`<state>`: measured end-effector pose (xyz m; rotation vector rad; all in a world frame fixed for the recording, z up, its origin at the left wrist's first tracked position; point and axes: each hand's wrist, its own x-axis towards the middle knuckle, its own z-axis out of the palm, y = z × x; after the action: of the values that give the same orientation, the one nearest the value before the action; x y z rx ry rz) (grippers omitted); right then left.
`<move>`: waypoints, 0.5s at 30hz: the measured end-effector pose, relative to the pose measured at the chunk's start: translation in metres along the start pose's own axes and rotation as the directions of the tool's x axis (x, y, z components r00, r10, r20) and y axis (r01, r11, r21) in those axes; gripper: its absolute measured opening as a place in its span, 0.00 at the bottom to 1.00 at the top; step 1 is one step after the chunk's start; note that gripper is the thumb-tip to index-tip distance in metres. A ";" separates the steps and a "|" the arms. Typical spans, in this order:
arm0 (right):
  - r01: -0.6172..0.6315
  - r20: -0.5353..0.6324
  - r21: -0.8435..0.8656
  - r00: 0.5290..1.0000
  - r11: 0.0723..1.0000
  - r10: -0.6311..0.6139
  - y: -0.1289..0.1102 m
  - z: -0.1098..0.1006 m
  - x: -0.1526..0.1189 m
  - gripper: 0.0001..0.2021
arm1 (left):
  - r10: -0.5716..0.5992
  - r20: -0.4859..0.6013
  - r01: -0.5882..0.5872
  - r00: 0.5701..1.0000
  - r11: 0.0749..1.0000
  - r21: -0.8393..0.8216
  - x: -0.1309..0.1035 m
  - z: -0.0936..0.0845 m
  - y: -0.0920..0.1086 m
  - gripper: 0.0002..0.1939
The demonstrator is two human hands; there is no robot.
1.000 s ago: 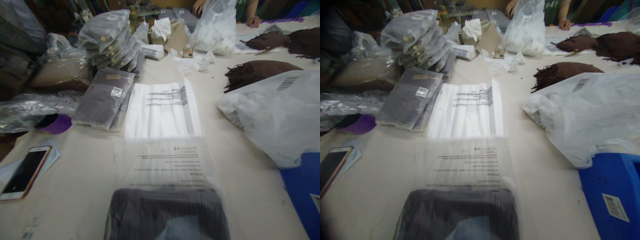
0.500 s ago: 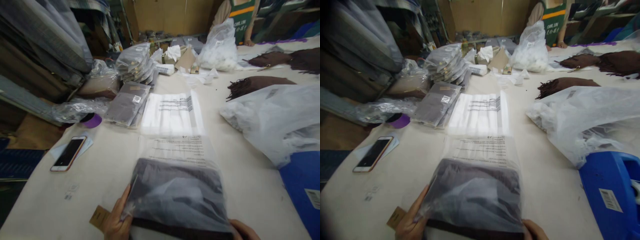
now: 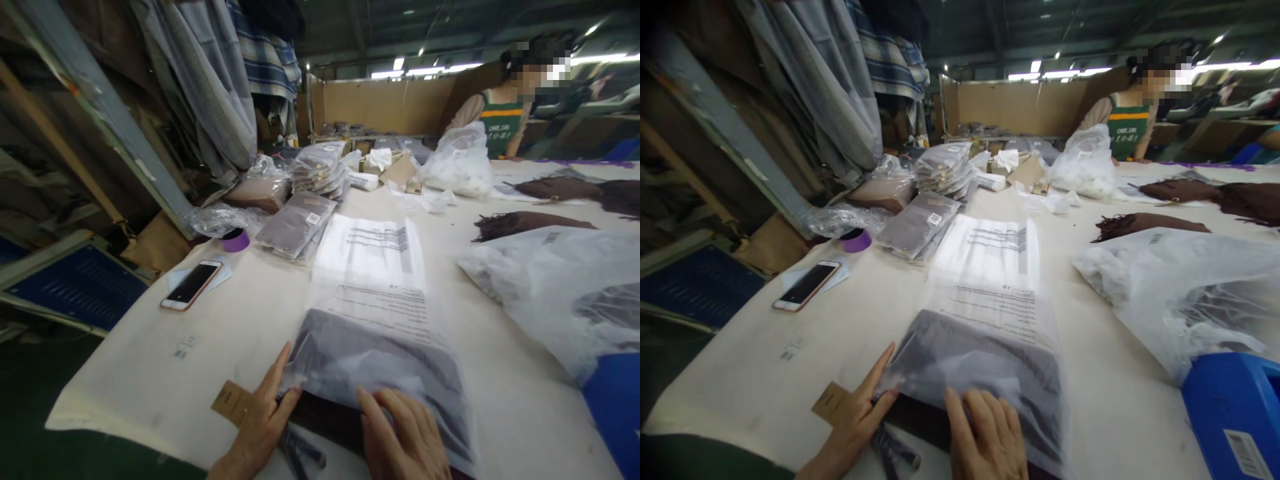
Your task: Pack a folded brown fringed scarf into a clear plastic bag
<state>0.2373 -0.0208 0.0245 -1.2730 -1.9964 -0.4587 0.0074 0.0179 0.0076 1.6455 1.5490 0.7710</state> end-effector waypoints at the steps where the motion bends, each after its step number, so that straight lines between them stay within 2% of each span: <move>1: 0.056 0.018 0.007 0.998 0.998 -0.056 -0.004 0.007 0.010 0.15 | 0.008 -0.003 -0.009 1.000 1.000 -0.019 0.001 0.001 0.001 0.32; 3: 0.121 0.039 0.041 0.992 0.992 -0.122 -0.012 0.021 0.026 0.13 | 0.022 -0.016 -0.023 1.000 0.998 -0.059 0.003 0.005 0.001 0.32; 7: 0.163 -0.041 0.168 0.987 0.972 -0.158 -0.027 0.041 0.038 0.15 | -0.019 -0.072 0.008 0.997 0.990 -0.143 0.004 0.012 0.005 0.32; 11: 0.327 -0.079 0.267 0.945 0.906 -0.318 -0.036 0.045 0.034 0.14 | -0.114 -0.201 0.064 0.973 0.969 -0.240 0.004 0.019 0.015 0.30; 15: 0.328 -0.090 0.188 0.944 0.926 -0.316 -0.036 0.045 0.024 0.12 | -0.212 -0.282 0.115 0.936 0.939 -0.324 0.006 0.025 0.022 0.22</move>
<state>0.1819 0.0064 0.0146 -0.8011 -2.1496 -0.4292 0.0404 0.0210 0.0116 1.1916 1.6620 1.1579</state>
